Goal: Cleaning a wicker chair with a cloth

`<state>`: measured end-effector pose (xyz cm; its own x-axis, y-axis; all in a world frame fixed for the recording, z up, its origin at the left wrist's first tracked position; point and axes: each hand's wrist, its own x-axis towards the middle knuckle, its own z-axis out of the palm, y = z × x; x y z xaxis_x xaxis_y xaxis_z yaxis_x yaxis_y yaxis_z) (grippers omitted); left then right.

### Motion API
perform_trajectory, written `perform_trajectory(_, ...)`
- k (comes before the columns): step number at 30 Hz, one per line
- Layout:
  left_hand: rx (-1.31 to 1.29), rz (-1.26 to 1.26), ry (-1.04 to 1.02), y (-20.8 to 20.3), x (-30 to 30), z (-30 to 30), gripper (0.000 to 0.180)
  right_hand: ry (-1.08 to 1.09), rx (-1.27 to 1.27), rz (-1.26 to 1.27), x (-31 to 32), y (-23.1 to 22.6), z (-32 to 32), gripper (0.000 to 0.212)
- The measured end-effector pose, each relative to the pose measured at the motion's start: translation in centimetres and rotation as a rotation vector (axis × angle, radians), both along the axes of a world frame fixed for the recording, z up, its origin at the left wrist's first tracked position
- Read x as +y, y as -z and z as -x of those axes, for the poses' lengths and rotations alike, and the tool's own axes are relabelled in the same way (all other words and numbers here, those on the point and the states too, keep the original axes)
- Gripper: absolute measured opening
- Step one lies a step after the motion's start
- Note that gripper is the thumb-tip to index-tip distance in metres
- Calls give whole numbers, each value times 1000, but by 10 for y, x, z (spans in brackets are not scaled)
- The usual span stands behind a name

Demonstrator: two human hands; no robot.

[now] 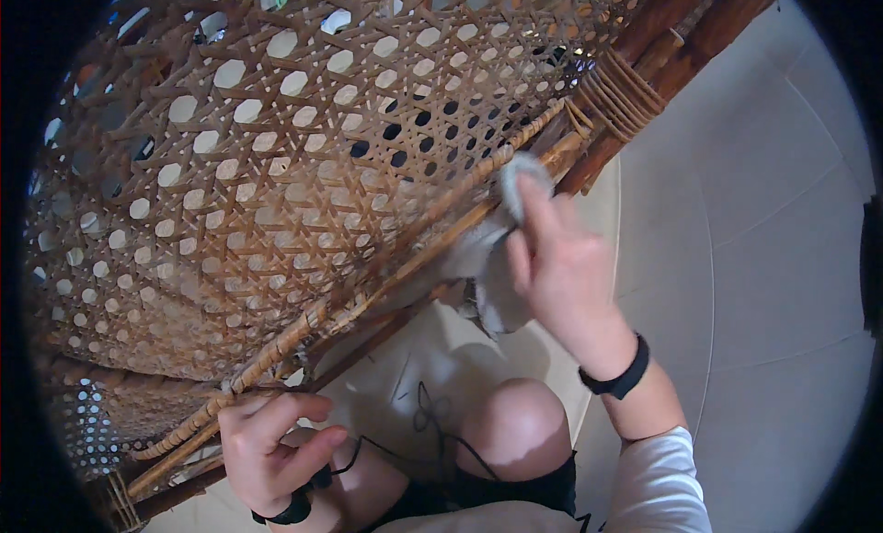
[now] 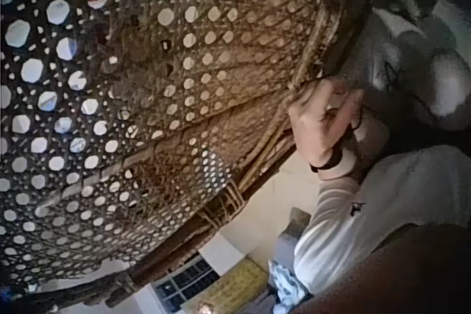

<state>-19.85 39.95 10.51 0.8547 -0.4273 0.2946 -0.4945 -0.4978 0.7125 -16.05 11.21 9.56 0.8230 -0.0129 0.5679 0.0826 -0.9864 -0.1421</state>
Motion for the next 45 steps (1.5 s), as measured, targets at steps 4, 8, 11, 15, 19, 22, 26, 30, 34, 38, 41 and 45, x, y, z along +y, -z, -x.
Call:
perform_trajectory(4,20,-7,10,-2,6,0,24,264,97,266,2,-50,-16,33)
perform_trajectory(8,-31,38,-1,-5,8,4,26,210,193,353,6,-56,-27,24)
perform_trajectory(11,-18,78,8,0,8,1,26,203,178,370,2,-46,-24,22)
perform_trajectory(15,-55,74,-44,-5,17,8,27,-113,85,227,-6,-17,9,33)
perform_trajectory(19,-54,106,3,-1,10,4,25,0,150,432,-28,0,2,45)
perform_trajectory(22,-121,86,51,2,5,4,24,187,162,512,-18,13,-12,43)
perform_trajectory(26,-130,41,60,-2,4,4,25,288,146,611,-6,27,-27,34)
perform_trajectory(30,-140,60,42,-1,1,4,25,237,217,615,0,56,-41,22)
perform_trajectory(34,-113,72,-15,-4,6,9,24,214,385,573,4,84,-46,27)
perform_trajectory(38,-90,98,-66,-4,10,11,22,112,584,500,-6,79,-44,38)
perform_trajectory(41,-54,62,18,-7,15,8,23,-52,660,174,-18,50,-28,46)
perform_trajectory(45,39,198,127,12,-11,0,31,-363,648,-801,-60,55,-3,53)
